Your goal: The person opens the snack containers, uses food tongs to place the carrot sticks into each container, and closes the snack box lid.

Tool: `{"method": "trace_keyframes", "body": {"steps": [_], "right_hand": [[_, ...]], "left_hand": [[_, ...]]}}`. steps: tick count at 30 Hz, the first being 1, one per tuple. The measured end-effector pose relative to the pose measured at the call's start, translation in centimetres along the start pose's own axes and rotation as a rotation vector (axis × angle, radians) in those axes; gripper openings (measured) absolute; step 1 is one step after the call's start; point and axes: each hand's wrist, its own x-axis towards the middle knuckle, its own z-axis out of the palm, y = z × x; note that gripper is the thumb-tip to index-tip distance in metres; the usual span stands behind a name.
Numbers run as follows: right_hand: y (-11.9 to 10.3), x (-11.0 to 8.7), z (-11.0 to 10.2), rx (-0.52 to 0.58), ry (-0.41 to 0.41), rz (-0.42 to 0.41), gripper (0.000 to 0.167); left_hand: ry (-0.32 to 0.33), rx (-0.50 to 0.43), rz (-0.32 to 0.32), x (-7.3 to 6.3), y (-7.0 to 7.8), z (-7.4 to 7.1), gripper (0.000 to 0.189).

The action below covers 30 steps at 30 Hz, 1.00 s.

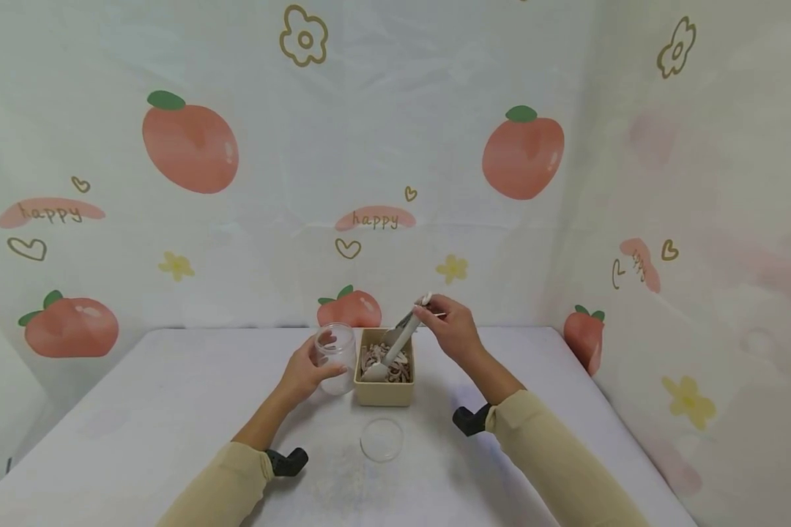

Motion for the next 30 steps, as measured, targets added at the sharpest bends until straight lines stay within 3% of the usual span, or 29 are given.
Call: {"method": "trace_keyframes", "body": {"steps": [7,13,25,30], "right_hand": [[0.5,0.2,0.4,0.154,-0.201,0.121,0.031],[1.1,0.4,0.7,0.255,-0.315,0.206,0.038],[1.3,0.8,1.4,0.276,-0.449,0.254,0.053],[2.1,0.8,1.6,0.263,-0.457,0.231,0.051]], "left_hand": [[0.005,0.012,0.007,0.1,-0.1,0.0,0.076],[0.003,0.004,0.010,0.1,0.0,0.0,0.076],[0.002,0.012,0.011,-0.1,0.2,-0.1,0.075],[0.004,0.014,0.012,0.0,0.1,-0.1,0.075]]}}
